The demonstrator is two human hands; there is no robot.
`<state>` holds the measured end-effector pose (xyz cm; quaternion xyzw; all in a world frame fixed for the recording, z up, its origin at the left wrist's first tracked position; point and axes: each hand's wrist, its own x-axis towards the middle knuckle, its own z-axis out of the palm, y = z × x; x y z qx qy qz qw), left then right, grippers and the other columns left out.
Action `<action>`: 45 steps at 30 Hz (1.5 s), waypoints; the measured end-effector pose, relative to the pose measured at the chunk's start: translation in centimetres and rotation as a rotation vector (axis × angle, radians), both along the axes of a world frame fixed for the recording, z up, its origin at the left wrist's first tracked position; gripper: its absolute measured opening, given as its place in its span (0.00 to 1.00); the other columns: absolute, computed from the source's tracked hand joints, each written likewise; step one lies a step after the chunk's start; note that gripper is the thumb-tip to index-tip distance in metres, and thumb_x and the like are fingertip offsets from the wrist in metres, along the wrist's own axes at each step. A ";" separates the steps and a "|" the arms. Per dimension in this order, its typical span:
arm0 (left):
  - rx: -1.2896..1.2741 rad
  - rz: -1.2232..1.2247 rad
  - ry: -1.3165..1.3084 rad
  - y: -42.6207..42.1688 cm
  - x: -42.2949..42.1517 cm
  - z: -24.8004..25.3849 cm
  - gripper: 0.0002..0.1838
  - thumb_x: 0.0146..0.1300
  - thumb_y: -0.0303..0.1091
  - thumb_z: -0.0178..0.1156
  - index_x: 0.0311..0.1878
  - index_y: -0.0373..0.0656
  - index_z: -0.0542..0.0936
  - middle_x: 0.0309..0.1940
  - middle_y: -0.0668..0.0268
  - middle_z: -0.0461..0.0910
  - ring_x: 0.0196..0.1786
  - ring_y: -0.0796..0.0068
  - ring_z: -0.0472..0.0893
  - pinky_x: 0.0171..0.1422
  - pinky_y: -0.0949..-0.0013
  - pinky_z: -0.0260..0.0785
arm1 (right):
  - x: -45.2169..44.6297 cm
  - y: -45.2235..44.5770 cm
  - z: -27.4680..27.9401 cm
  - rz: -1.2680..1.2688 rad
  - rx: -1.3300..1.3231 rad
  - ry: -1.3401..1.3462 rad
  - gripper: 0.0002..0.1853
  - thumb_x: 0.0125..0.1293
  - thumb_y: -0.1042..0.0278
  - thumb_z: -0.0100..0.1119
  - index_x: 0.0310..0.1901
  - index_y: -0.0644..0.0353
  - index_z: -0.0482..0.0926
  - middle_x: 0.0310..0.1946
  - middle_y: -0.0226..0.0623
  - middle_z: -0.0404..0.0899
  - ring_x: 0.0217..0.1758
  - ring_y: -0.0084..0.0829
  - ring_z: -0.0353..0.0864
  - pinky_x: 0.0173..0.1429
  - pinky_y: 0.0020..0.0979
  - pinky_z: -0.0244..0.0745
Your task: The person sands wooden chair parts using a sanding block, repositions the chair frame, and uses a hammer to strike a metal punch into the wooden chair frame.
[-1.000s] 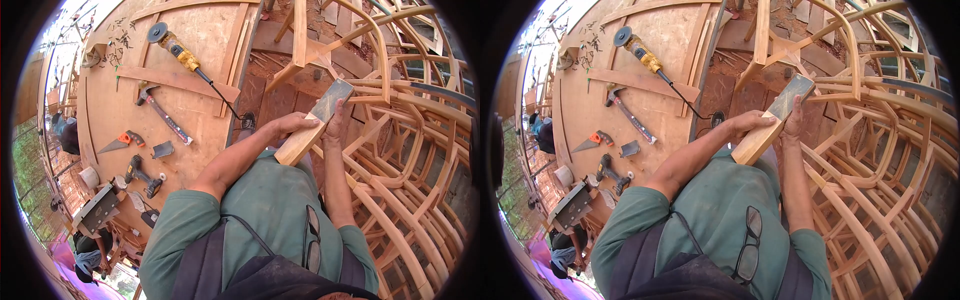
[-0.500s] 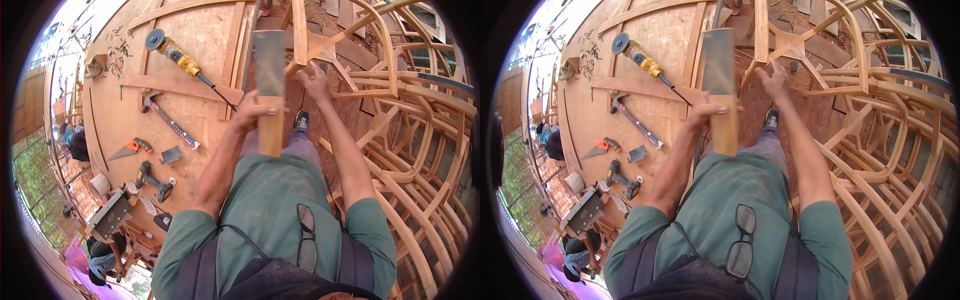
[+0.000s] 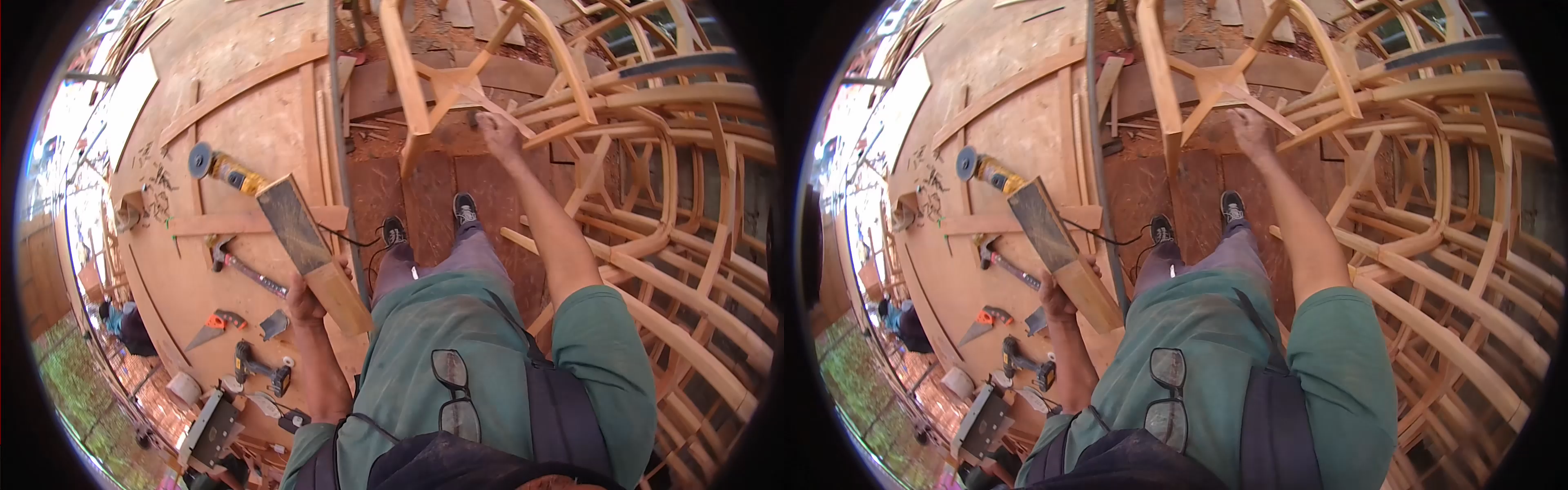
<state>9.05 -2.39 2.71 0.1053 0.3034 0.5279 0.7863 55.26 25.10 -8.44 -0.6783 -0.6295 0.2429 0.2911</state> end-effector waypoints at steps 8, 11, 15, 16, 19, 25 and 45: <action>-0.162 -0.089 0.207 1.5 3.6 0.6 0.44 0.70 0.63 0.59 0.67 0.25 0.70 0.57 0.40 0.80 0.60 0.45 0.83 0.65 0.46 0.77 | 22.8 -3.2 3.1 -0.551 -0.044 -0.411 0.29 0.65 0.50 0.71 0.57 0.67 0.83 0.52 0.56 0.86 0.57 0.51 0.85 0.62 0.44 0.78; -0.214 -0.211 0.303 2.2 4.4 1.3 0.41 0.68 0.57 0.66 0.67 0.27 0.71 0.54 0.44 0.82 0.57 0.48 0.85 0.59 0.51 0.81 | 28.2 -1.1 2.9 -0.522 -0.054 -0.429 0.33 0.63 0.50 0.73 0.60 0.70 0.80 0.54 0.60 0.84 0.61 0.54 0.84 0.65 0.45 0.76; -0.404 -0.217 0.290 0.5 4.7 -0.5 0.36 0.63 0.46 0.72 0.66 0.32 0.72 0.53 0.53 0.83 0.53 0.58 0.86 0.57 0.58 0.81 | 31.7 2.3 2.3 -0.499 -0.168 -0.464 0.41 0.62 0.48 0.73 0.67 0.73 0.74 0.57 0.66 0.81 0.64 0.54 0.82 0.69 0.44 0.74; -0.460 -0.193 0.303 0.2 5.2 -1.1 0.36 0.62 0.45 0.72 0.66 0.33 0.72 0.53 0.55 0.83 0.53 0.60 0.85 0.58 0.59 0.80 | 31.9 3.0 2.2 -0.486 -0.211 -0.488 0.44 0.62 0.46 0.73 0.69 0.74 0.71 0.57 0.67 0.81 0.64 0.55 0.81 0.69 0.44 0.74; -0.484 -0.215 0.374 -0.4 7.5 -2.7 0.33 0.60 0.41 0.72 0.65 0.34 0.74 0.52 0.61 0.83 0.51 0.68 0.84 0.59 0.63 0.78 | 36.2 5.1 -3.1 -0.369 -0.209 -0.485 0.37 0.64 0.42 0.71 0.63 0.66 0.80 0.54 0.58 0.86 0.59 0.54 0.85 0.62 0.43 0.78; -0.498 -0.277 0.314 2.5 15.0 -0.3 0.32 0.63 0.44 0.72 0.65 0.36 0.74 0.47 0.61 0.84 0.44 0.68 0.86 0.52 0.63 0.80 | 36.2 7.3 -5.2 -0.409 -0.315 -0.220 0.18 0.66 0.57 0.73 0.48 0.65 0.87 0.37 0.44 0.89 0.40 0.34 0.89 0.46 0.38 0.82; -0.340 -0.277 0.329 2.5 10.4 -6.1 0.27 0.66 0.47 0.70 0.58 0.35 0.78 0.44 0.57 0.86 0.42 0.65 0.88 0.48 0.61 0.82 | 20.5 -8.8 0.5 -0.406 -0.310 -0.251 0.21 0.57 0.61 0.78 0.43 0.70 0.83 0.37 0.57 0.87 0.41 0.58 0.87 0.47 0.51 0.81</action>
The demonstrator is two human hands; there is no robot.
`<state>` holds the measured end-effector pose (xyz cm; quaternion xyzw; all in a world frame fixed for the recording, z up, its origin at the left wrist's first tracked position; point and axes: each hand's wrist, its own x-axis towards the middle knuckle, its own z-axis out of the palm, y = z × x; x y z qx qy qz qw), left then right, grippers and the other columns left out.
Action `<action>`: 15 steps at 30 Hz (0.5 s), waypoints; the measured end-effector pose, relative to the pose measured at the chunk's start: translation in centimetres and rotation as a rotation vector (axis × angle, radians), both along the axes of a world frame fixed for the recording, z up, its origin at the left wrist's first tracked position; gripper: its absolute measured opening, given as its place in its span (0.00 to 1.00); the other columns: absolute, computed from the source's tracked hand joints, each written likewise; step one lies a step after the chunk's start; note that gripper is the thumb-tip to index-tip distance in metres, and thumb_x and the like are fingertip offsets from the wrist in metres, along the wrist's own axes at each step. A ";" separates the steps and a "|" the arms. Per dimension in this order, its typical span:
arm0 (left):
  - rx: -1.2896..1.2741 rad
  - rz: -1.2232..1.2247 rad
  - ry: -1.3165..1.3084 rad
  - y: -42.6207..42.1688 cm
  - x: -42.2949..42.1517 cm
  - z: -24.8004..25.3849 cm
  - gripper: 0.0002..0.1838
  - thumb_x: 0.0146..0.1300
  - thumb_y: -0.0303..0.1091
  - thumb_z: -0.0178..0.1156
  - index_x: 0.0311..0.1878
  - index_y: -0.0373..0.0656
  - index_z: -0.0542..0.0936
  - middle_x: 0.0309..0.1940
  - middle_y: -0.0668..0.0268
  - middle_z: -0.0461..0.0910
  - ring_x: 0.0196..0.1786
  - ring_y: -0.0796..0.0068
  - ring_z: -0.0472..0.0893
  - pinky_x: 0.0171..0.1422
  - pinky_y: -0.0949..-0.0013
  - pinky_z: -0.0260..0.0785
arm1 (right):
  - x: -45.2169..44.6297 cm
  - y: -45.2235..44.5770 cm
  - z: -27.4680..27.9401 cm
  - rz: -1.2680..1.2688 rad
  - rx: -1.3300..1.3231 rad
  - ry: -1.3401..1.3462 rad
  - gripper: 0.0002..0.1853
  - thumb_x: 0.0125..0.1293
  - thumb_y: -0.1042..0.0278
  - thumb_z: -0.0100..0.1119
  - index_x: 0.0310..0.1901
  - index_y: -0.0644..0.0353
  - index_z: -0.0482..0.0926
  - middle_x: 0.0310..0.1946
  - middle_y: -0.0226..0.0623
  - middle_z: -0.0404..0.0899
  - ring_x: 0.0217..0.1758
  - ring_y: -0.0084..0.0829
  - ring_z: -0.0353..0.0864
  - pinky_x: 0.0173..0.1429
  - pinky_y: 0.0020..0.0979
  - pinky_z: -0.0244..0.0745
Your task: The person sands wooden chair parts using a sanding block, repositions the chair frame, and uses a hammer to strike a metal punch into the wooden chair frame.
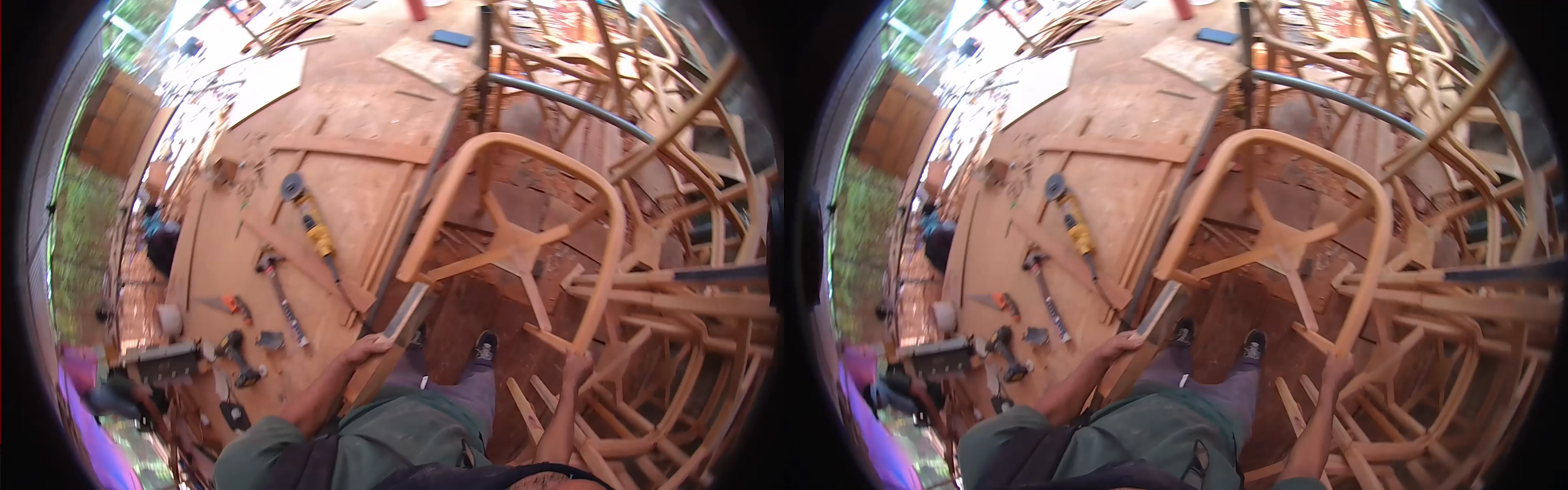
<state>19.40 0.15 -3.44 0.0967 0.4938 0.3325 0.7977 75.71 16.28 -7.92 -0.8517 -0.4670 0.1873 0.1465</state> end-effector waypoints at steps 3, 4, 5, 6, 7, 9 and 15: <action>0.012 -0.026 0.007 0.1 -0.1 -1.2 0.31 0.68 0.46 0.69 0.66 0.38 0.74 0.50 0.64 0.83 0.47 0.74 0.85 0.51 0.68 0.79 | -0.1 -2.3 -1.4 0.032 -0.022 -0.139 0.22 0.58 0.61 0.78 0.44 0.71 0.83 0.37 0.58 0.87 0.41 0.56 0.88 0.47 0.51 0.81; 0.008 -0.014 0.003 0.3 0.2 -0.6 0.28 0.68 0.46 0.69 0.63 0.39 0.76 0.48 0.66 0.83 0.46 0.76 0.84 0.50 0.69 0.78 | -0.1 -2.7 -0.9 0.008 -0.041 -0.142 0.22 0.58 0.60 0.78 0.45 0.71 0.83 0.37 0.58 0.87 0.41 0.56 0.88 0.47 0.50 0.81; 0.009 -0.007 -0.004 0.9 0.4 0.4 0.25 0.69 0.46 0.69 0.60 0.40 0.77 0.46 0.67 0.82 0.45 0.77 0.83 0.49 0.70 0.77 | -0.2 -2.8 -0.5 -0.023 -0.055 -0.148 0.23 0.58 0.60 0.78 0.45 0.71 0.83 0.38 0.58 0.87 0.42 0.57 0.88 0.47 0.50 0.80; 0.009 -0.007 -0.013 1.4 0.6 0.8 0.22 0.69 0.46 0.69 0.58 0.42 0.79 0.44 0.68 0.82 0.44 0.79 0.82 0.48 0.71 0.75 | -0.4 -3.2 -0.3 -0.033 -0.062 -0.179 0.23 0.58 0.59 0.78 0.45 0.71 0.83 0.38 0.58 0.87 0.43 0.57 0.88 0.48 0.50 0.80; 0.032 -0.014 -0.006 1.4 0.7 0.6 0.23 0.69 0.46 0.69 0.59 0.42 0.79 0.45 0.70 0.81 0.46 0.81 0.80 0.51 0.73 0.73 | -0.7 -3.5 -0.1 -0.046 -0.068 -0.210 0.23 0.58 0.59 0.78 0.45 0.71 0.83 0.39 0.58 0.87 0.43 0.57 0.87 0.49 0.50 0.80; 0.070 -0.021 0.013 1.9 0.6 0.8 0.23 0.69 0.45 0.68 0.60 0.42 0.78 0.46 0.70 0.81 0.47 0.81 0.79 0.52 0.73 0.72 | -1.0 -4.6 -0.2 -0.069 -0.081 -0.224 0.24 0.58 0.58 0.78 0.46 0.71 0.83 0.40 0.59 0.87 0.45 0.58 0.87 0.50 0.50 0.80; 0.145 -0.060 0.051 1.3 -1.0 -0.7 0.19 0.68 0.43 0.69 0.56 0.43 0.80 0.45 0.74 0.80 0.47 0.83 0.77 0.53 0.73 0.72 | 1.3 -9.2 -2.3 -0.056 -0.196 -0.239 0.27 0.60 0.50 0.74 0.48 0.69 0.84 0.45 0.62 0.86 0.49 0.60 0.86 0.53 0.54 0.80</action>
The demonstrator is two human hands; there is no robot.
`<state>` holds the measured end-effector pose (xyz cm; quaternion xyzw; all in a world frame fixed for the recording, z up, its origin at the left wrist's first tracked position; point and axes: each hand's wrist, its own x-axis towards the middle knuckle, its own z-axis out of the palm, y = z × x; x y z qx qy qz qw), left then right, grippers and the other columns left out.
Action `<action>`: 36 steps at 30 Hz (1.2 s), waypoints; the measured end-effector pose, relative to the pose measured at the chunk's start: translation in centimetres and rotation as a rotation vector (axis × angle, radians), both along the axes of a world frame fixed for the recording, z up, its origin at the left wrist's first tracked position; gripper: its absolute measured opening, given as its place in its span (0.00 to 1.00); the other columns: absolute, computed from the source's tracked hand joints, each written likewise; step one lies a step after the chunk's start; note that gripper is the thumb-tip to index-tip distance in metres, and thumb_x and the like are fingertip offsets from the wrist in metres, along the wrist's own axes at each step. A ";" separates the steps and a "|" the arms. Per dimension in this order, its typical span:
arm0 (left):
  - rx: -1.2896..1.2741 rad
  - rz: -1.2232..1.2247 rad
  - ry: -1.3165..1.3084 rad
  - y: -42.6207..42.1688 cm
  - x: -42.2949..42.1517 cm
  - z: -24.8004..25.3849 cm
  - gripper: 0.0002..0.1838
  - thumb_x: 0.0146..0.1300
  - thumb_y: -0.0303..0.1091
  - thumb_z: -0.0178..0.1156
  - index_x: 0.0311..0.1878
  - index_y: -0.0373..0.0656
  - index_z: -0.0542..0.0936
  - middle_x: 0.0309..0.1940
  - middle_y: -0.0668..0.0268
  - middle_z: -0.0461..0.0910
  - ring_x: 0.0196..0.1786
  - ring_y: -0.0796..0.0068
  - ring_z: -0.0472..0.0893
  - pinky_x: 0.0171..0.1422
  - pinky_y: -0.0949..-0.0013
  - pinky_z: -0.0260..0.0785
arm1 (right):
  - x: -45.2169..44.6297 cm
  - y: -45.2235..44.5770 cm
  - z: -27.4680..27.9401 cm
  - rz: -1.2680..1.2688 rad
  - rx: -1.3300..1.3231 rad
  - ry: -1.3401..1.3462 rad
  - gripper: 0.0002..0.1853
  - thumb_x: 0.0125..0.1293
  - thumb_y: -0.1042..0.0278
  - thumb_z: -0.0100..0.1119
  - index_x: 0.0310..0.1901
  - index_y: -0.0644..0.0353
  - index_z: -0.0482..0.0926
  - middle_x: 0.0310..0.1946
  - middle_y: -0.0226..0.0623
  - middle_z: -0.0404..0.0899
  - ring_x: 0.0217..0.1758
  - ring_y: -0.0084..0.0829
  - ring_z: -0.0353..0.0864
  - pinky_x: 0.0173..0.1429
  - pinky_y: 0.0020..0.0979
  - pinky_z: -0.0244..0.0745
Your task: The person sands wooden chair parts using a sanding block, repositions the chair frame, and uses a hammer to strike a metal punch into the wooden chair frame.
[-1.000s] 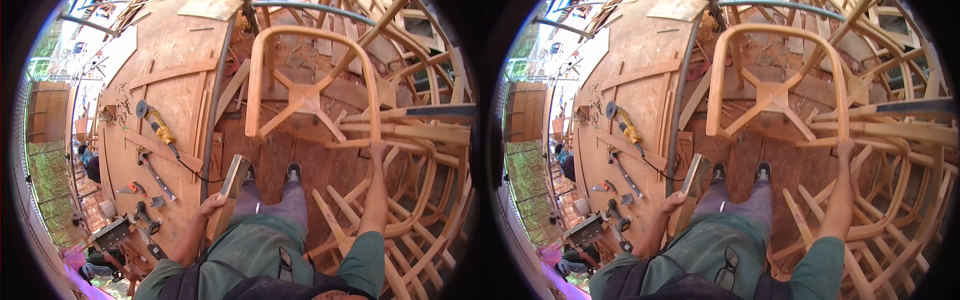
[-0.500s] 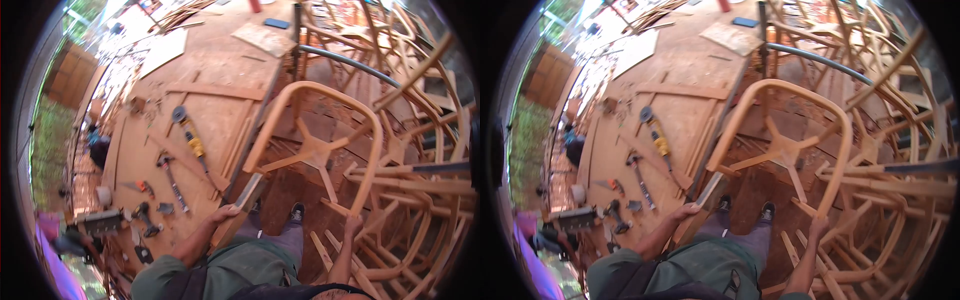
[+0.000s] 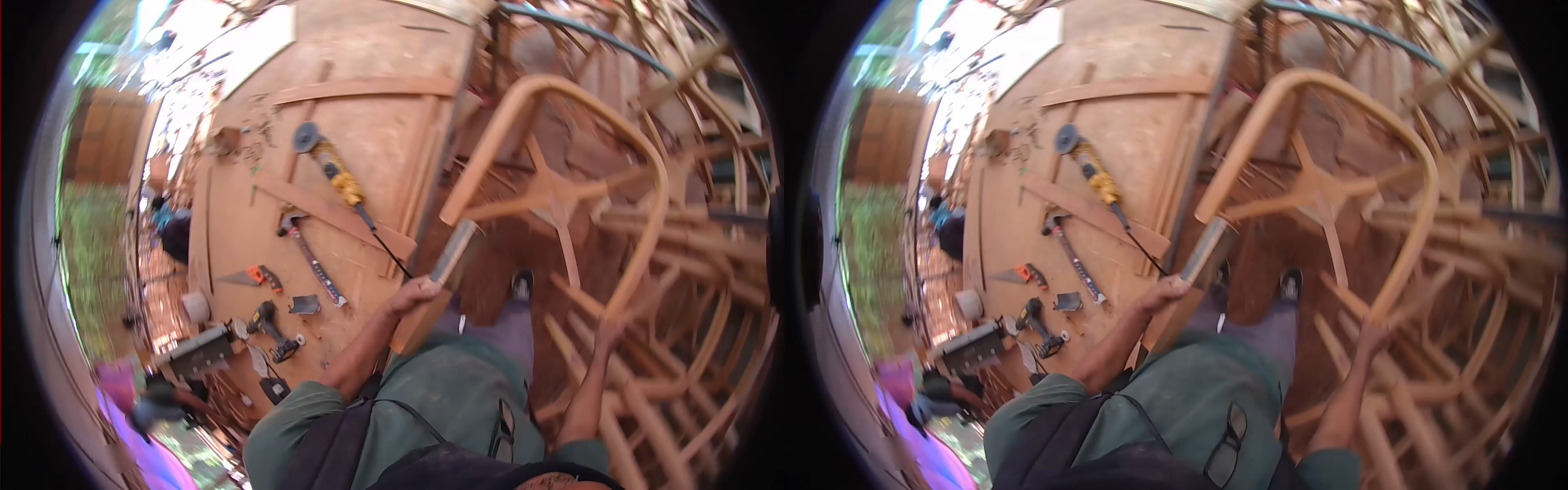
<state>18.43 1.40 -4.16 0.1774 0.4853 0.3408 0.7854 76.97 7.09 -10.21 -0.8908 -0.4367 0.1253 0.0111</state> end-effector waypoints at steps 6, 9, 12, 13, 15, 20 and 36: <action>-0.137 -0.005 -0.101 -0.5 -2.0 -1.5 0.19 0.70 0.46 0.67 0.53 0.41 0.80 0.42 0.67 0.85 0.42 0.76 0.84 0.49 0.69 0.79 | 3.3 -1.0 0.4 0.122 -0.008 0.226 0.26 0.61 0.48 0.74 0.44 0.68 0.84 0.35 0.55 0.85 0.40 0.51 0.86 0.48 0.49 0.78; -0.168 0.035 -0.002 -0.3 -2.0 -0.5 0.21 0.70 0.47 0.67 0.54 0.38 0.79 0.42 0.64 0.85 0.41 0.73 0.85 0.47 0.68 0.79 | 3.1 1.3 4.0 0.128 -0.309 0.214 0.30 0.63 0.43 0.72 0.46 0.70 0.85 0.34 0.58 0.86 0.41 0.51 0.89 0.48 0.47 0.79; -0.182 0.056 -0.029 0.1 -0.3 1.0 0.22 0.68 0.44 0.67 0.55 0.36 0.79 0.43 0.59 0.86 0.42 0.69 0.87 0.48 0.65 0.82 | 6.2 4.5 2.6 0.215 -0.495 0.286 0.34 0.65 0.37 0.67 0.48 0.69 0.85 0.36 0.57 0.87 0.43 0.48 0.89 0.51 0.45 0.80; -0.191 0.063 -0.035 0.0 0.7 1.5 0.22 0.67 0.43 0.67 0.56 0.36 0.78 0.43 0.58 0.86 0.42 0.68 0.87 0.48 0.65 0.82 | 6.9 4.9 1.8 0.261 -0.453 0.325 0.36 0.66 0.35 0.64 0.51 0.69 0.85 0.39 0.56 0.87 0.45 0.47 0.89 0.52 0.44 0.79; -0.157 -0.018 -0.086 1.2 4.4 4.1 0.28 0.62 0.39 0.69 0.61 0.35 0.74 0.44 0.54 0.85 0.43 0.63 0.88 0.49 0.62 0.84 | 6.1 6.2 0.9 0.150 -0.004 0.490 0.42 0.62 0.27 0.64 0.50 0.70 0.85 0.45 0.59 0.87 0.53 0.51 0.88 0.57 0.45 0.78; -0.135 -0.138 -0.019 0.8 14.0 3.9 0.33 0.62 0.44 0.70 0.63 0.33 0.72 0.43 0.50 0.85 0.39 0.59 0.89 0.45 0.60 0.86 | 6.3 7.5 -3.6 -0.022 0.193 0.539 0.50 0.64 0.24 0.61 0.62 0.74 0.76 0.57 0.65 0.81 0.63 0.55 0.81 0.65 0.44 0.74; -0.296 -0.049 -0.081 -0.1 33.4 1.8 0.30 0.75 0.60 0.56 0.67 0.48 0.70 0.40 0.54 0.83 0.33 0.60 0.88 0.34 0.61 0.83 | 5.4 5.5 -5.2 -0.314 0.203 1.263 0.38 0.71 0.34 0.63 0.58 0.70 0.79 0.39 0.35 0.81 0.40 0.26 0.80 0.43 0.29 0.77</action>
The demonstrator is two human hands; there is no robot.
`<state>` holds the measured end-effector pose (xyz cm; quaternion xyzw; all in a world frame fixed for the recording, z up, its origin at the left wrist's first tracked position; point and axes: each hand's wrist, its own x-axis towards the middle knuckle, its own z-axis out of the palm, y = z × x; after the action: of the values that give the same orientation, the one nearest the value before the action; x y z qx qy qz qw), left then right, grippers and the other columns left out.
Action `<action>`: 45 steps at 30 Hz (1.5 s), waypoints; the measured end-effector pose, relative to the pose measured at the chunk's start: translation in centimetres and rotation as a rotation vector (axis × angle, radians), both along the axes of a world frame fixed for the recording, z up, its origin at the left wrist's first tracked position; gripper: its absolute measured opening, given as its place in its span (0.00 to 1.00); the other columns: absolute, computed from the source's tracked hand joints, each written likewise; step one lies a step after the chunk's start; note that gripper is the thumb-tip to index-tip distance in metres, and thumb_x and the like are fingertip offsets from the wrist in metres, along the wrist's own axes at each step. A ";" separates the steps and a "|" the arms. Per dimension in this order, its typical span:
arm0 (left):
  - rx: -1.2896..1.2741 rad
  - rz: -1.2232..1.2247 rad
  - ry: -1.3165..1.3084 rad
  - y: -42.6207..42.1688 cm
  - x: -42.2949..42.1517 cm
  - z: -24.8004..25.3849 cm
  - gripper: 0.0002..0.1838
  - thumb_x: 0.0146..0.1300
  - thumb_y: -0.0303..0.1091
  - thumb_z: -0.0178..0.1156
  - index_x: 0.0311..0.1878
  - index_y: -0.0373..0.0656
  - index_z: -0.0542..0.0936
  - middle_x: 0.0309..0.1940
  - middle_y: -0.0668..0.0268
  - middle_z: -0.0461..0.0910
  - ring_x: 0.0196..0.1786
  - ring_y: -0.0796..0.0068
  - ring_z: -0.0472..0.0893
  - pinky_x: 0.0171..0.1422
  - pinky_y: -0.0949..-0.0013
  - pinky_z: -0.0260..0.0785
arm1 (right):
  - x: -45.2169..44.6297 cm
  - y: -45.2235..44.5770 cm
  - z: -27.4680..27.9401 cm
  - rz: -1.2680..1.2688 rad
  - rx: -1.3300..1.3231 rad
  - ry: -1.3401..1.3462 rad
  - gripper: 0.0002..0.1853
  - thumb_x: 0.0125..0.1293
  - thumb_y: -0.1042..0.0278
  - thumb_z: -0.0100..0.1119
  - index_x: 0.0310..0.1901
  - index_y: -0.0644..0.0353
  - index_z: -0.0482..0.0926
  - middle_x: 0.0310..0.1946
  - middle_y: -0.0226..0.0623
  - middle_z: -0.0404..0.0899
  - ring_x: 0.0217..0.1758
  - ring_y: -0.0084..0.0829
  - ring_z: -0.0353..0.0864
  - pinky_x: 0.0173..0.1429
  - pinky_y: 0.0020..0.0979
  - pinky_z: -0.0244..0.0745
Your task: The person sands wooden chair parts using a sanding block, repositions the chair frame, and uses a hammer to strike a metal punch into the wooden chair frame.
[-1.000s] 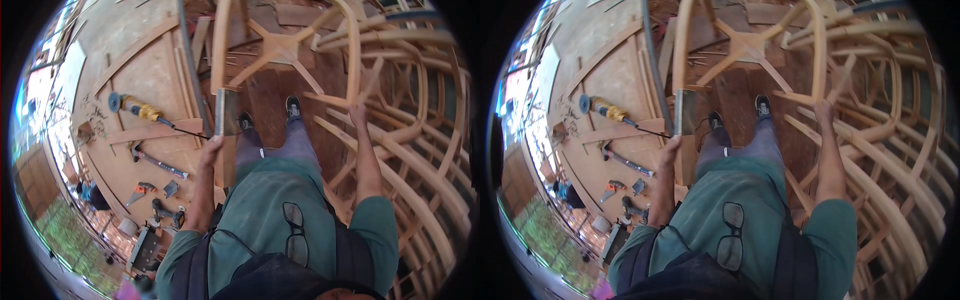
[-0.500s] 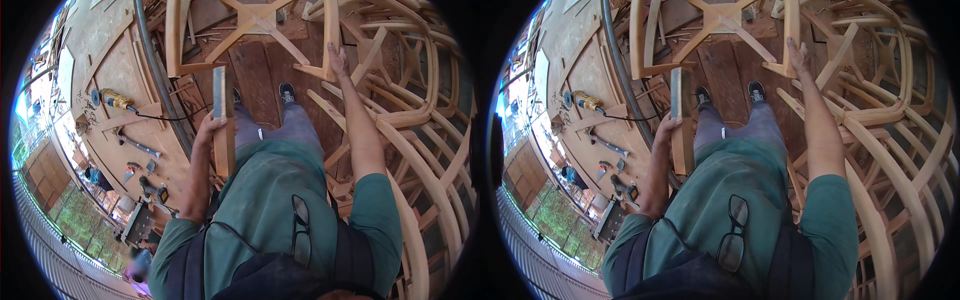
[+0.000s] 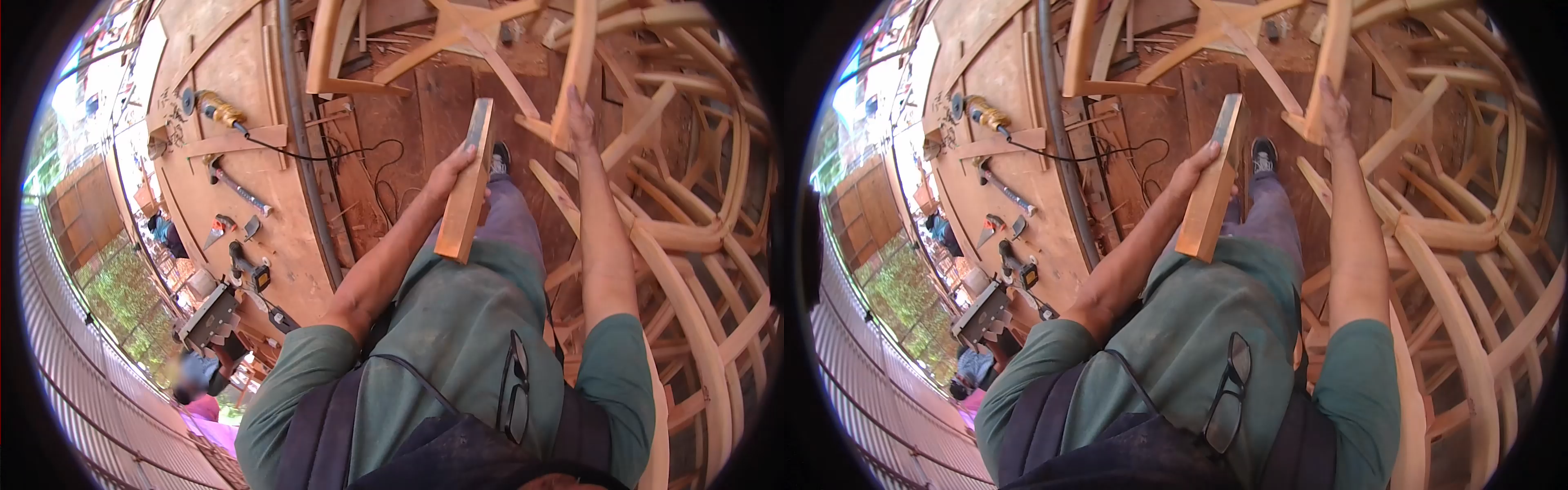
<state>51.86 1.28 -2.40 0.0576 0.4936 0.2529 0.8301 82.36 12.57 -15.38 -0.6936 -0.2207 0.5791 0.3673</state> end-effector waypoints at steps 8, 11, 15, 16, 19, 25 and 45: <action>-0.139 0.180 0.113 -5.1 -9.4 -1.0 0.33 0.75 0.59 0.56 0.75 0.53 0.63 0.39 0.57 0.79 0.32 0.64 0.87 0.32 0.62 0.83 | -3.6 -7.3 2.8 -0.144 0.024 -0.067 0.37 0.73 0.34 0.60 0.58 0.68 0.75 0.37 0.37 0.77 0.33 0.30 0.82 0.37 0.33 0.79; -0.182 0.169 0.086 -6.2 -11.2 -1.2 0.31 0.75 0.60 0.56 0.70 0.50 0.66 0.39 0.58 0.79 0.32 0.64 0.87 0.31 0.63 0.83 | -5.7 -9.0 4.2 -0.195 -0.004 -0.054 0.38 0.72 0.34 0.60 0.59 0.70 0.75 0.36 0.37 0.77 0.34 0.31 0.81 0.38 0.34 0.80; -0.144 0.131 0.060 -7.0 -11.4 -1.2 0.29 0.75 0.59 0.55 0.67 0.49 0.67 0.38 0.58 0.80 0.32 0.65 0.87 0.31 0.64 0.83 | -5.9 -11.3 3.6 -0.265 0.024 -0.085 0.38 0.72 0.34 0.61 0.58 0.71 0.75 0.37 0.39 0.77 0.33 0.33 0.82 0.37 0.34 0.81; -0.118 0.124 0.051 -6.9 -11.4 -1.7 0.29 0.75 0.59 0.55 0.68 0.49 0.67 0.38 0.58 0.79 0.31 0.65 0.87 0.31 0.64 0.83 | -5.7 -11.6 3.3 -0.256 0.006 -0.085 0.39 0.72 0.34 0.61 0.59 0.71 0.74 0.38 0.40 0.77 0.33 0.33 0.82 0.37 0.35 0.81; -0.063 0.120 0.053 -8.4 -10.9 -2.1 0.30 0.76 0.59 0.55 0.70 0.49 0.66 0.39 0.57 0.79 0.31 0.65 0.87 0.31 0.64 0.83 | -5.5 -13.9 2.9 -0.246 -0.043 -0.106 0.40 0.72 0.34 0.61 0.60 0.72 0.73 0.40 0.42 0.77 0.36 0.35 0.83 0.37 0.35 0.82; -0.144 0.188 0.174 -8.8 -10.5 -0.4 0.32 0.76 0.58 0.55 0.74 0.50 0.64 0.39 0.57 0.79 0.31 0.64 0.87 0.32 0.64 0.83 | -10.4 -17.1 2.5 -0.269 0.000 -0.305 0.43 0.72 0.32 0.58 0.58 0.77 0.77 0.42 0.47 0.83 0.38 0.36 0.84 0.44 0.36 0.82; -0.029 0.122 0.131 -9.1 -11.7 -3.4 0.32 0.78 0.53 0.54 0.78 0.52 0.60 0.37 0.57 0.78 0.29 0.62 0.86 0.30 0.63 0.82 | -13.8 -24.0 3.8 -0.345 -0.083 -0.306 0.37 0.75 0.38 0.58 0.61 0.72 0.76 0.49 0.47 0.82 0.48 0.37 0.83 0.51 0.38 0.79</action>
<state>40.12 -7.77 -5.84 0.0319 0.5530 0.2916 0.7798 68.61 -11.47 -11.55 -0.8153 -0.1281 0.4044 0.3941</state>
